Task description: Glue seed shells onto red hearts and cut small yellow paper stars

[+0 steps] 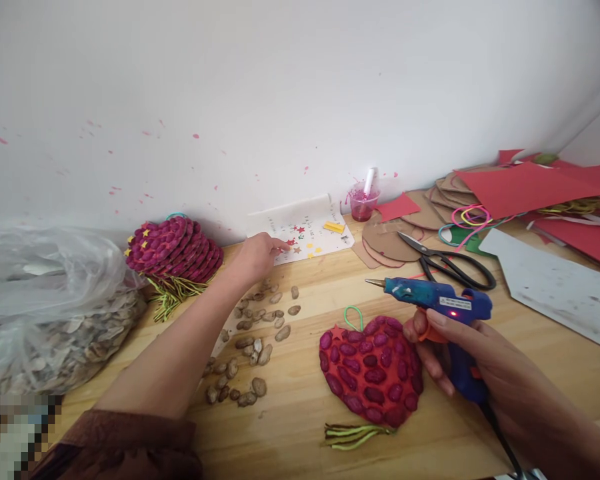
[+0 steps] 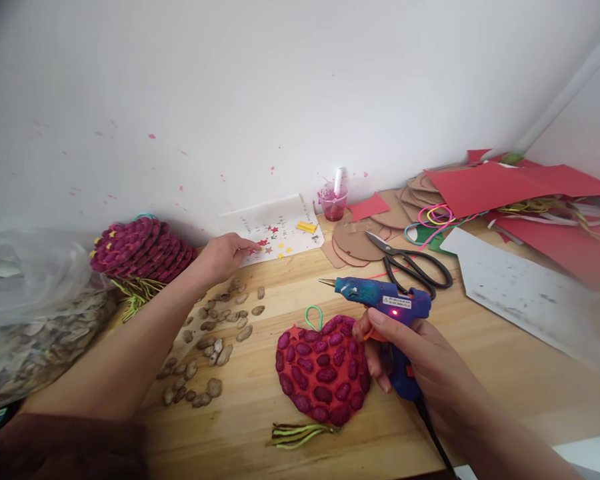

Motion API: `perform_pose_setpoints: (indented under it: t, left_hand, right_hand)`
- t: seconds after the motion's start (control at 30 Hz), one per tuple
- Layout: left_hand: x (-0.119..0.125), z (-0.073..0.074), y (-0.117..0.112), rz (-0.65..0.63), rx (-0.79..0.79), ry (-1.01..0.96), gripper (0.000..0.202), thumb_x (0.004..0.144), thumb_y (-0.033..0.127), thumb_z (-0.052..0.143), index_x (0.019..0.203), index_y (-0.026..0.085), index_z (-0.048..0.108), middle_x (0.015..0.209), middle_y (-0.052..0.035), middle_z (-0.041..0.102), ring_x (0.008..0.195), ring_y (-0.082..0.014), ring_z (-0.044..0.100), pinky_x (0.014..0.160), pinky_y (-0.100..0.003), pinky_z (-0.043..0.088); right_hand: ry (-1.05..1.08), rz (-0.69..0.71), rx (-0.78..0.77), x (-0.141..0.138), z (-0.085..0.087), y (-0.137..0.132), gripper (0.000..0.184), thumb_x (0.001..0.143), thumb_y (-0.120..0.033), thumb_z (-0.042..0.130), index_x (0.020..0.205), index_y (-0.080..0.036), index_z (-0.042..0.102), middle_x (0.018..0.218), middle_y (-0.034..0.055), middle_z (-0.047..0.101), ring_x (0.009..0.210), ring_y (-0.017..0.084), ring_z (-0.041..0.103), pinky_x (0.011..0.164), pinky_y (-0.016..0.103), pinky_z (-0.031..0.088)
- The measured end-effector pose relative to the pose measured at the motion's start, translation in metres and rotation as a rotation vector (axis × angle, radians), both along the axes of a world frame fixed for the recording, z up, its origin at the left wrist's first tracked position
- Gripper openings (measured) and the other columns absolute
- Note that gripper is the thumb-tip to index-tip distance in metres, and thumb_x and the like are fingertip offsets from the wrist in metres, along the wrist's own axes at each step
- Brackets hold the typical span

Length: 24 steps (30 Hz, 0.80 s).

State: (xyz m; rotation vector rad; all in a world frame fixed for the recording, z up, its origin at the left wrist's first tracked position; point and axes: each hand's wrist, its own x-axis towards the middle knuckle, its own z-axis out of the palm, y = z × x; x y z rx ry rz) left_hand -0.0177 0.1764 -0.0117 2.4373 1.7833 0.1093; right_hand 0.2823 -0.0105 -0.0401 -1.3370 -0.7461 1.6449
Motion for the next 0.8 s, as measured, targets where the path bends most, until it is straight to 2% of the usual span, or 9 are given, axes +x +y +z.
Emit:
perform_pose_setpoints:
  t: [0.17, 0.33, 0.47, 0.67, 0.8]
  left_hand:
    - [-0.004, -0.001, -0.001, -0.004, 0.028, 0.010, 0.038, 0.089, 0.016, 0.045, 0.108, 0.023, 0.077, 0.108, -0.0082, 0.073, 0.098, -0.0246, 0.068, 0.091, -0.033, 0.051]
    - [-0.002, -0.001, -0.001, -0.005, 0.036, -0.018, 0.035, 0.088, 0.020, 0.048, 0.111, 0.020, 0.075, 0.107, -0.0088, 0.071, 0.096, -0.0236, 0.067, 0.094, -0.033, 0.049]
    - [0.001, -0.004, -0.001, -0.026, -0.016, -0.016, 0.035, 0.088, 0.022, 0.052, 0.117, 0.023, 0.071, 0.106, -0.0077, 0.069, 0.092, -0.0218, 0.066, 0.092, -0.032, 0.049]
    - [-0.002, -0.007, -0.002, -0.034, 0.004, -0.076, 0.026, 0.086, 0.020, 0.052, 0.099, 0.022, 0.074, 0.102, -0.0064, 0.069, 0.091, -0.0211, 0.065, 0.089, -0.032, 0.048]
    - [-0.003, -0.006, -0.004, -0.010, 0.004, -0.088, 0.028, 0.085, 0.020, 0.053, 0.105, 0.020, 0.072, 0.104, -0.0072, 0.069, 0.093, -0.0214, 0.065, 0.089, -0.032, 0.049]
  right_hand:
    - [0.009, 0.010, -0.001, 0.000, -0.001, 0.001, 0.039, 0.083, -0.058, 0.062, 0.079, -0.020, 0.069, 0.049, 0.0006, 0.057, 0.039, 0.013, 0.047, 0.041, 0.023, 0.035]
    - [0.002, -0.003, -0.019, -0.006, 0.014, 0.000, 0.040, 0.083, -0.058, 0.063, 0.077, -0.018, 0.067, 0.049, -0.0003, 0.056, 0.041, 0.011, 0.047, 0.043, 0.021, 0.034]
    - [-0.012, -0.013, -0.013, -0.009, 0.022, -0.001, 0.040, 0.083, -0.058, 0.063, 0.078, -0.018, 0.064, 0.050, -0.0009, 0.056, 0.042, 0.010, 0.046, 0.044, 0.020, 0.033]
    - [-0.019, -0.011, -0.014, -0.007, 0.014, -0.002, 0.038, 0.084, -0.058, 0.062, 0.080, -0.020, 0.065, 0.050, -0.0004, 0.057, 0.043, 0.011, 0.047, 0.044, 0.022, 0.034]
    - [-0.019, 0.002, 0.008, -0.003, 0.008, -0.001, 0.039, 0.082, -0.059, 0.063, 0.077, -0.020, 0.067, 0.050, 0.0013, 0.058, 0.042, 0.014, 0.048, 0.043, 0.025, 0.035]
